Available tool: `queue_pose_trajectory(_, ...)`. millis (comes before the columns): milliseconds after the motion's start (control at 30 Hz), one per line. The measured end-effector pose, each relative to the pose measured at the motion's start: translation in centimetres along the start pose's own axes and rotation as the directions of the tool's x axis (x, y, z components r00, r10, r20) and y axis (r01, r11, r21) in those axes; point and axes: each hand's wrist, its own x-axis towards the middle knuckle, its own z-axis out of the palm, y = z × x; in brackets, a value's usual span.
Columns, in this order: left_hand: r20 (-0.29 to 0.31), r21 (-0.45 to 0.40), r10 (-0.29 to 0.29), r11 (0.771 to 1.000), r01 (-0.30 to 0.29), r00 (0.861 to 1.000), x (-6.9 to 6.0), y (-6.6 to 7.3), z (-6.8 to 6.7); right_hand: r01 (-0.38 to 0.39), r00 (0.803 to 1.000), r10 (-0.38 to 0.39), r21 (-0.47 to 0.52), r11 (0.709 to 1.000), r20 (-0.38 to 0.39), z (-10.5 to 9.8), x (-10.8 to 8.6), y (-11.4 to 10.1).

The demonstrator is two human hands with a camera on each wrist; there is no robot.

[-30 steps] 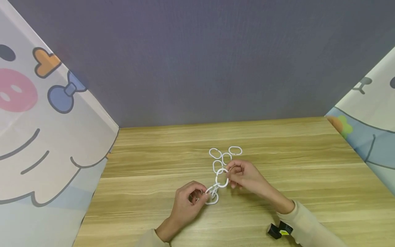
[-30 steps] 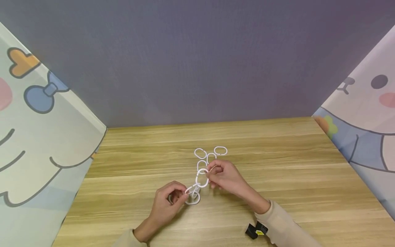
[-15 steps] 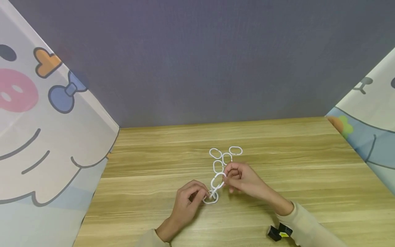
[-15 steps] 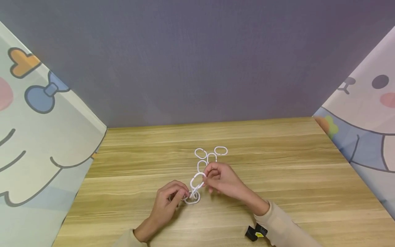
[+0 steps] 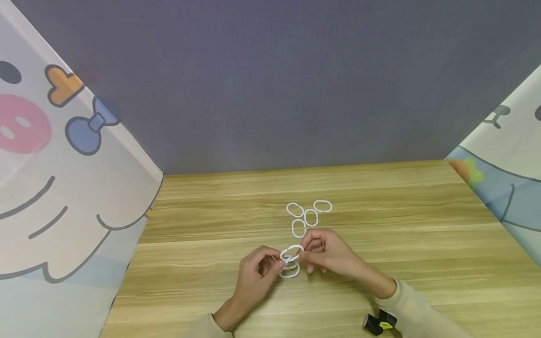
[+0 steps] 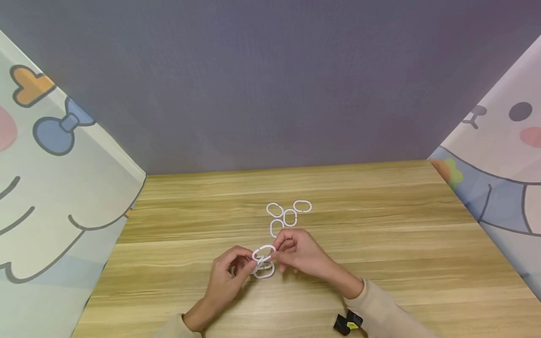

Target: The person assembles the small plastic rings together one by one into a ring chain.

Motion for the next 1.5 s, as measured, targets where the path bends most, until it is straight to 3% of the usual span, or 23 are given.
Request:
queue_pose_trajectory(167,-0.036,0.010,-0.009,1.000,0.010,0.999,0.0,-0.1,0.0,-0.014,1.000,0.014,-0.007,1.000,-0.007,0.3,0.1,0.5)
queue_pose_trajectory(533,-0.077,0.028,0.004,1.000,-0.002,0.997,0.0,-0.3,-0.1,0.047,0.999,-0.048,-0.101,0.994,-0.012,-0.7,0.3,0.5)
queue_pose_trajectory(1067,-0.069,0.025,0.016,1.000,-0.014,0.997,0.2,-0.3,0.0,-0.002,0.985,-0.025,-0.159,0.987,-0.172,-4.1,1.1,0.4)
queue_pose_trajectory(1267,-0.059,0.018,-0.030,0.999,0.031,0.998,0.1,-0.2,-0.1,-0.013,0.977,-0.038,-0.234,0.972,-0.211,-4.3,1.8,0.8)
queue_pose_trajectory(1500,-0.067,0.026,0.004,1.000,-0.003,0.998,0.0,-0.4,0.0,0.022,0.968,-0.108,-0.351,0.936,-0.226,-4.5,3.6,1.5)
